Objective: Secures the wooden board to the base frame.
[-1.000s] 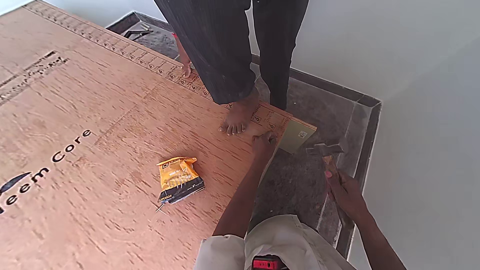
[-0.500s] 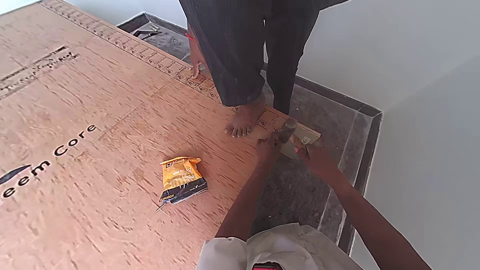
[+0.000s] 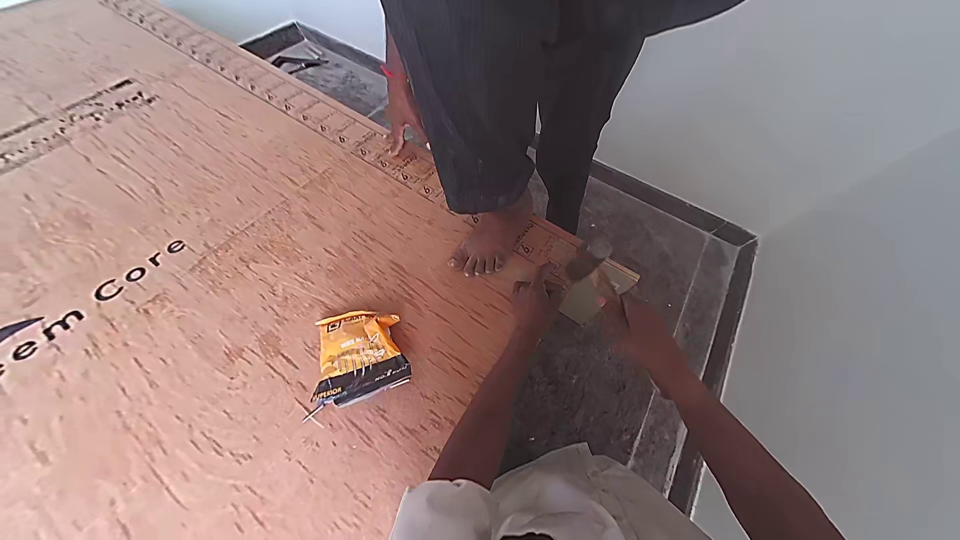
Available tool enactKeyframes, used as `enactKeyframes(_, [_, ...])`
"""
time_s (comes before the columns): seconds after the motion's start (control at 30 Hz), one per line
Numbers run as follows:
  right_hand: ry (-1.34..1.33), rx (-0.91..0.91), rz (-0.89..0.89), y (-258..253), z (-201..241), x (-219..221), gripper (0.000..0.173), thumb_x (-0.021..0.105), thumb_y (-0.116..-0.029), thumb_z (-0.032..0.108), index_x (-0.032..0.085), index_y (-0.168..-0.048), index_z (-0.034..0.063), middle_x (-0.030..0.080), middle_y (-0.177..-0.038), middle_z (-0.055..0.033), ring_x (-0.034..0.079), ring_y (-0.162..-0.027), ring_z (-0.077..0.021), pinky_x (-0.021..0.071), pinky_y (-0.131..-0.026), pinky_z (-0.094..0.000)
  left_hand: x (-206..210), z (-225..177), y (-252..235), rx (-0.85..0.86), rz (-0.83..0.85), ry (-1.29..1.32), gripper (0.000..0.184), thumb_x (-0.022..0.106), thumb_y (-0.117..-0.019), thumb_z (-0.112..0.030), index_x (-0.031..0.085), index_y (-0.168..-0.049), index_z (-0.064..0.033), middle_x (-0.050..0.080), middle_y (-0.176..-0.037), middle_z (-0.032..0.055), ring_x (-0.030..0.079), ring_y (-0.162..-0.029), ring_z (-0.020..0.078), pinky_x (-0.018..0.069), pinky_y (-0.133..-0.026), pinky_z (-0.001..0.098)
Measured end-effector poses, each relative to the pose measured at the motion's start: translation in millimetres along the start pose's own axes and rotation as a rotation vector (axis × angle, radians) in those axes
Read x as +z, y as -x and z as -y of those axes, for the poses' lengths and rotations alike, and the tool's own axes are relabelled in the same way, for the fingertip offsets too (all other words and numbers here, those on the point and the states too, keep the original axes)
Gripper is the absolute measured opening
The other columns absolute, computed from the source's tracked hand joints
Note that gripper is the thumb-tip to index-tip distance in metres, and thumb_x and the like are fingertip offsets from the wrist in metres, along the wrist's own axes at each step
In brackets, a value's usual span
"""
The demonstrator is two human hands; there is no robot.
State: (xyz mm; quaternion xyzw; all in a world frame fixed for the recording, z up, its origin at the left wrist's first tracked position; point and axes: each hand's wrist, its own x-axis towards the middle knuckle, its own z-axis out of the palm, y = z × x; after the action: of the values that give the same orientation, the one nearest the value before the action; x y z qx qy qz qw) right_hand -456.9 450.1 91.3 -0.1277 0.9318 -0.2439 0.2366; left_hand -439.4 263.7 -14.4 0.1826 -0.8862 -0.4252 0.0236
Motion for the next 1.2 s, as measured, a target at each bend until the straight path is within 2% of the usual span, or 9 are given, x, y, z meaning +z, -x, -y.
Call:
enactKeyframes(0.13, [-0.291, -0.442, -0.474, 36.7, 11.8, -24.7, 0.052, 0.042, -0.1076, 0.051, 0.059, -0.092, 0.0046, 0.053, -0.062, 0.0028, 0.053, -0.049, -0.0065, 0.0491, -0.046, -0.0277, 4.9, 11.8, 4.1, 0.035, -0.075, 0.176, 0.051, 0.070, -0.0944, -0.015, 0.056, -0.143, -0.0076, 0.076, -0.111, 0.0104, 0.070, -0.108, 0.0290, 0.0487, -0.103, 0.0532])
enactKeyframes(0.27, [-0.417, -0.684, -0.760, 39.8, 32.4, -22.4, 0.046, 0.044, -0.1074, 0.053, 0.055, -0.092, 0.0107, 0.054, -0.063, 0.0066, 0.056, -0.051, -0.0015, 0.0523, -0.046, -0.0237, 11.7, 19.7, 5.0, 0.036, -0.289, 0.360, 0.043, 0.053, -0.0972, -0.001, 0.053, -0.140, -0.0008, 0.066, -0.126, 0.0175, 0.065, -0.111, 0.0290, 0.0548, -0.093, 0.0449])
enactKeyframes(0.37, [-0.013, -0.293, -0.404, 22.1, 5.1, 21.7, 0.052, 0.049, -0.1067, 0.043, 0.063, -0.106, -0.0069, 0.062, -0.071, -0.0133, 0.064, -0.060, -0.0244, 0.0548, -0.059, -0.0410, 7.4, 18.0, 5.7, 0.049, -0.396, 0.412, 0.044, 0.051, -0.0967, 0.002, 0.048, -0.140, 0.0037, 0.066, -0.125, 0.0197, 0.067, -0.103, 0.0272, 0.0562, -0.087, 0.0418])
enactKeyframes(0.47, [0.078, 0.088, 0.073, -1.9, -5.7, 34.6, 0.053, 0.042, -0.1095, 0.048, 0.058, -0.117, -0.0024, 0.063, -0.093, -0.0178, 0.065, -0.086, -0.0324, 0.0524, -0.078, -0.0497, 5.3, 16.2, 13.2, 0.029, -0.359, 0.412, 0.047, 0.052, -0.0984, 0.001, 0.043, -0.144, 0.0048, 0.065, -0.126, 0.0212, 0.067, -0.107, 0.0293, 0.0554, -0.092, 0.0446])
enactKeyframes(0.63, [-0.200, -0.374, -0.397, 40.4, 13.6, -7.9, 0.051, 0.045, -0.1071, 0.049, 0.060, -0.091, 0.0033, 0.051, -0.061, 0.0013, 0.052, -0.050, -0.0075, 0.0471, -0.049, -0.0276, 6.3, 21.8, 7.3, 0.016, -0.347, 0.389, 0.043, 0.050, -0.0991, -0.001, 0.046, -0.142, 0.0036, 0.065, -0.128, 0.0211, 0.065, -0.114, 0.0311, 0.0536, -0.096, 0.0466])
enactKeyframes(0.77, [-0.482, -0.747, -0.791, 43.9, 39.8, -21.3, 0.041, 0.046, -0.1070, 0.052, 0.056, -0.094, 0.0145, 0.055, -0.065, 0.0086, 0.056, -0.053, 0.0002, 0.0520, -0.046, -0.0219, 7.7, 21.3, 8.3, 0.016, -0.365, 0.433, 0.041, 0.047, -0.1003, -0.002, 0.047, -0.141, 0.0030, 0.064, -0.127, 0.0203, 0.066, -0.106, 0.0277, 0.0551, -0.089, 0.0422])
enactKeyframes(0.87, [-0.122, -0.404, -0.543, 23.9, 3.4, 26.0, 0.045, 0.052, -0.1058, 0.037, 0.063, -0.097, -0.0061, 0.060, -0.067, -0.0104, 0.061, -0.056, -0.0190, 0.0539, -0.055, -0.0359, 4.9, 19.2, 8.2, 0.002, -0.370, 0.446, 0.041, 0.048, -0.1008, -0.003, 0.047, -0.142, 0.0037, 0.065, -0.125, 0.0204, 0.067, -0.105, 0.0265, 0.0556, -0.089, 0.0415])
enactKeyframes(0.97, [0.090, 0.106, 0.060, -2.3, -12.2, 42.1, 0.053, 0.041, -0.1100, 0.046, 0.058, -0.118, -0.0035, 0.064, -0.094, -0.0186, 0.066, -0.087, -0.0328, 0.0530, -0.080, -0.0493, 8.2, 21.4, 14.3, 0.044, -0.340, 0.433, 0.039, 0.050, -0.1018, -0.003, 0.048, -0.140, 0.0053, 0.067, -0.122, 0.0206, 0.067, -0.108, 0.0275, 0.0544, -0.094, 0.0435])
enactKeyframes(1.2, [-0.396, -0.572, -0.634, 42.4, 27.5, -34.9, 0.047, 0.046, -0.1072, 0.051, 0.058, -0.097, 0.0073, 0.055, -0.064, 0.0060, 0.055, -0.050, -0.0042, 0.0520, -0.046, -0.0262, 10.6, 27.6, -0.3, 0.075, -0.364, 0.463, 0.038, 0.051, -0.1017, -0.005, 0.048, -0.139, 0.0051, 0.067, -0.121, 0.0197, 0.068, -0.105, 0.0245, 0.0564, -0.092, 0.0394])
